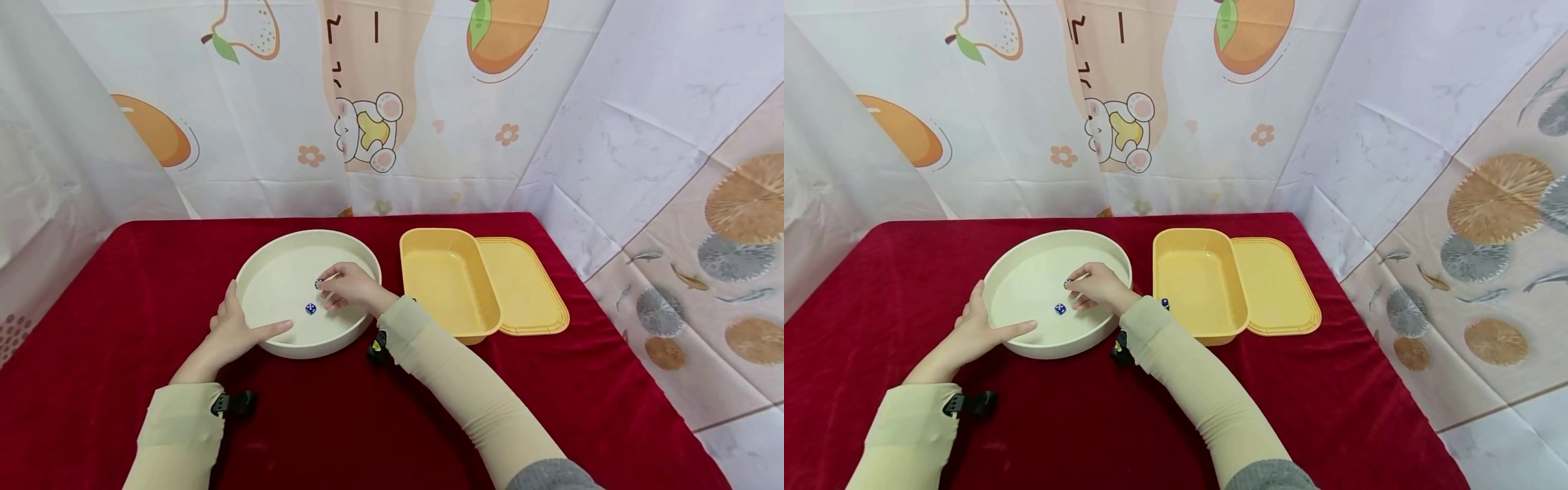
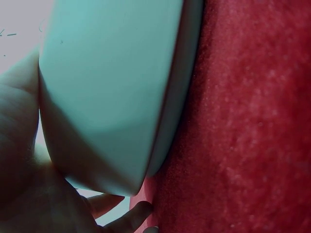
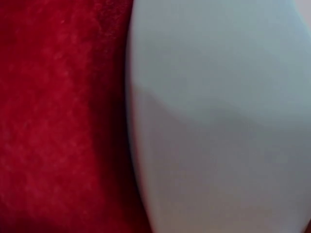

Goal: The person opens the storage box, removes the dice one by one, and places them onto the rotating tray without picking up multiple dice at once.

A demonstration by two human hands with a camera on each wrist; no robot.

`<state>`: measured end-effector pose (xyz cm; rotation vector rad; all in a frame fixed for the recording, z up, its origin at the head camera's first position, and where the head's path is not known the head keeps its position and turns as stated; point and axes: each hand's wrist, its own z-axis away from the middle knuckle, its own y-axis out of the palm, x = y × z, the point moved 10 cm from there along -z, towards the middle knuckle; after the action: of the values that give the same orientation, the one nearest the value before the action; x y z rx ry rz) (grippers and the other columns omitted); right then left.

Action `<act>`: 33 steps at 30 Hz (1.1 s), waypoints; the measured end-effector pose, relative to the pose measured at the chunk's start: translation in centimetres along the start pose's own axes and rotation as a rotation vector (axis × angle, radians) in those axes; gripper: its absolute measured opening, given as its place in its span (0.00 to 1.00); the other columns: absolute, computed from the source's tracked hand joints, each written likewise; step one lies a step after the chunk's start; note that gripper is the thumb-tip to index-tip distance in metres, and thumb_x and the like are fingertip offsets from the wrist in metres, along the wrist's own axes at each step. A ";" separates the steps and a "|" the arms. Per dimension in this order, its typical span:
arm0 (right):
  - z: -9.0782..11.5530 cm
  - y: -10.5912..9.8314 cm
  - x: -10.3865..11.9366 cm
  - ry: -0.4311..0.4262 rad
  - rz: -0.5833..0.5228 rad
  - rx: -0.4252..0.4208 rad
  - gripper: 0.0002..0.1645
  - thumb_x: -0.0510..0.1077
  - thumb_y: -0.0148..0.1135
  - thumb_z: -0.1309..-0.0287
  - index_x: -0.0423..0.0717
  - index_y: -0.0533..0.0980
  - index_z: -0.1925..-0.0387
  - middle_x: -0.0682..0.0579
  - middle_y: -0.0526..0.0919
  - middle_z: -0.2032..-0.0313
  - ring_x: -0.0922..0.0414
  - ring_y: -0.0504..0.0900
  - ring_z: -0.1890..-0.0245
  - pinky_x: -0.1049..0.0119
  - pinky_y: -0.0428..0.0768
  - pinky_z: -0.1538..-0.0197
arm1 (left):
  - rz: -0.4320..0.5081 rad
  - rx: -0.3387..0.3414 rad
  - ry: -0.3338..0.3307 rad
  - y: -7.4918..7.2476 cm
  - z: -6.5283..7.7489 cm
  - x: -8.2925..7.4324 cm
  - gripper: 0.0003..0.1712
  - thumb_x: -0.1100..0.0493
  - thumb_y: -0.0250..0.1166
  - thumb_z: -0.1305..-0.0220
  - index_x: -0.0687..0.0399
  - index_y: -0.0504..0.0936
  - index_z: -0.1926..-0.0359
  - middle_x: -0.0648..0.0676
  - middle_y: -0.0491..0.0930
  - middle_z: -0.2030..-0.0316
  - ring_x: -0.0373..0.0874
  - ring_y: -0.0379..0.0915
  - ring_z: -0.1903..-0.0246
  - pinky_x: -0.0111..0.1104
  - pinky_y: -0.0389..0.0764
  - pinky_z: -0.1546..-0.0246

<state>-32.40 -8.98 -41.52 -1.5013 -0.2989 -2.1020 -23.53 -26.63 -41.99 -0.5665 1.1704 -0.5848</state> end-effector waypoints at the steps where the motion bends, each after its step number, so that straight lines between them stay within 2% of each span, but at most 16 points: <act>1: 0.0 0.0 0.0 0.000 0.000 -0.003 0.12 0.38 0.59 0.33 0.36 0.75 0.51 0.47 0.80 0.72 0.58 0.79 0.81 0.72 0.81 0.75 | 0.001 0.000 0.000 0.0 0.0 0.0 0.82 0.31 0.70 0.48 0.61 0.13 0.28 0.78 0.27 0.27 0.82 0.31 0.32 0.70 0.54 0.38; 33: -0.3 0.0 -0.1 -0.009 0.013 -0.025 0.12 0.36 0.60 0.34 0.36 0.75 0.50 0.48 0.81 0.74 0.59 0.78 0.82 0.72 0.80 0.76 | -0.001 0.007 -0.005 0.0 0.0 -0.1 0.82 0.31 0.70 0.48 0.62 0.12 0.28 0.79 0.28 0.27 0.82 0.32 0.32 0.70 0.54 0.39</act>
<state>-32.60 -9.10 -41.78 -1.5232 -0.2664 -2.0974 -23.58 -26.53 -41.90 -0.5622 1.1626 -0.5876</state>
